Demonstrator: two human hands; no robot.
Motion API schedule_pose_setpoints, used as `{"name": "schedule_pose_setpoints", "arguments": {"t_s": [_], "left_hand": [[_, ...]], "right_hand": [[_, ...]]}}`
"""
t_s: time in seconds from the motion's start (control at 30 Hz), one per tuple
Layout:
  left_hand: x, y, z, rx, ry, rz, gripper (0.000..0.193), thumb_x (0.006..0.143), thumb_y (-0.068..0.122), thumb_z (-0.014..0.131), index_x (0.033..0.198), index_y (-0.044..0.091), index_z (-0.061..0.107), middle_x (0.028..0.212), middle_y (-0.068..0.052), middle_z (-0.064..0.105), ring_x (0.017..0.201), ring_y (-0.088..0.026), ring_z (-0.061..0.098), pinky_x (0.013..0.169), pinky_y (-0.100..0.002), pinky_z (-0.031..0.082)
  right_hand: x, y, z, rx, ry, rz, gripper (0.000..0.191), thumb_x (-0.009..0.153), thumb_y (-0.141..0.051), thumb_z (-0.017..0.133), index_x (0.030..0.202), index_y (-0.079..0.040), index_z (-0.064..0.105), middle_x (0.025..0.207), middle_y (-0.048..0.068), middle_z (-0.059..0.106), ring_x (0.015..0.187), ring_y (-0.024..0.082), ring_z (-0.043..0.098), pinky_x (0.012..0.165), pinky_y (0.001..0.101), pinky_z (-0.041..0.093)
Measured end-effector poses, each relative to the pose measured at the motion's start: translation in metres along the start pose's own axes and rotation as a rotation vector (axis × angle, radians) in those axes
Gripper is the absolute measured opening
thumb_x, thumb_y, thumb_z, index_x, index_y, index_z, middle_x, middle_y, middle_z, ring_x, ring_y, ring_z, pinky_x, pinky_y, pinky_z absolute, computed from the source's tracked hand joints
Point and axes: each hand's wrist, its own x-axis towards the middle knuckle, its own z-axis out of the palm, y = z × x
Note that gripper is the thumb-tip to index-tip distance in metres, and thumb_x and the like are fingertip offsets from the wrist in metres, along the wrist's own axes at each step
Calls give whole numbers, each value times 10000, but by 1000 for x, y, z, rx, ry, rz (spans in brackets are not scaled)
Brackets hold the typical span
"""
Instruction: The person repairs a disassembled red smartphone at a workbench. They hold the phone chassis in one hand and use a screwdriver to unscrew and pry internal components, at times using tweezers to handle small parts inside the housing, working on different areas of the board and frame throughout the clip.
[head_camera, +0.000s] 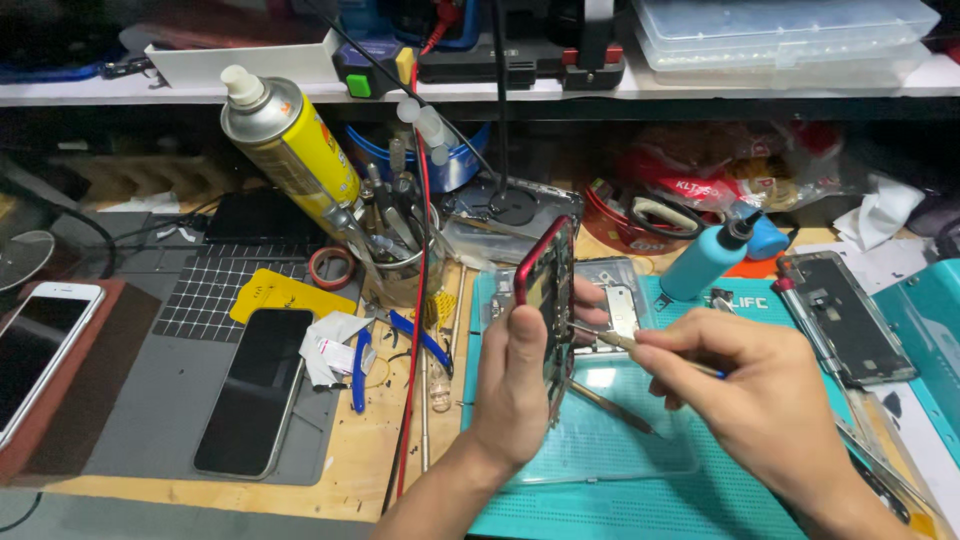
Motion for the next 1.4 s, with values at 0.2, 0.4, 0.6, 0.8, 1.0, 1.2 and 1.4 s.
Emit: {"name": "schedule_pose_setpoints", "arguments": {"t_s": [0.2,0.4,0.6,0.8,1.0,1.2,1.4], "left_hand": [[21,7,4,239,-192,121,782,1050,653,521,1454,-16,530,1125,-48,603,1013,-113,579,910,-259,494],[30,15,11,170,-289,-52,670,929,468,710,1355,-32,577,1060,-39,638,970,-98,572,867,-236,500],[27,12,4,-18,-393,-143,698,928,432,739,1409,-24,521,1223,-81,634,1106,-136,599,974,-275,511],[31,0,-3,-172,-405,-184,810,952,572,691,1470,0,445,1366,-128,594,1286,-206,571,1144,-352,452],[27,1,-10,-126,-424,-101,892,951,699,630,1476,2,448,1379,-160,600,1331,-230,562,1196,-397,429],[28,2,-12,-125,-458,-82,926,949,733,619,1484,-1,436,1435,-187,577,1385,-256,549,1230,-409,423],[28,-9,-18,-419,-456,-182,861,981,692,589,1476,6,431,1455,-214,546,1373,-322,566,1211,-485,454]], "right_hand": [[13,38,-7,344,-16,227,115,844,-58,784,816,26,710,635,47,587,496,72,450,448,243,297],[24,55,-8,829,-271,471,84,889,-96,618,838,-35,645,697,30,641,392,22,373,344,192,231],[19,56,-5,848,-274,451,138,902,-91,651,799,0,645,697,70,665,401,25,395,342,189,226],[-1,43,12,-217,101,-538,90,843,-73,768,855,-41,685,701,8,617,565,51,545,520,221,401],[-1,34,12,-68,-35,-213,220,852,-77,809,1064,-39,764,602,54,601,539,71,485,490,250,382],[2,22,8,231,-110,74,154,879,-107,740,945,22,790,661,23,694,520,71,565,461,243,413],[2,13,7,118,-100,112,194,840,-125,740,990,-16,797,630,21,674,514,67,554,461,236,424]]}}
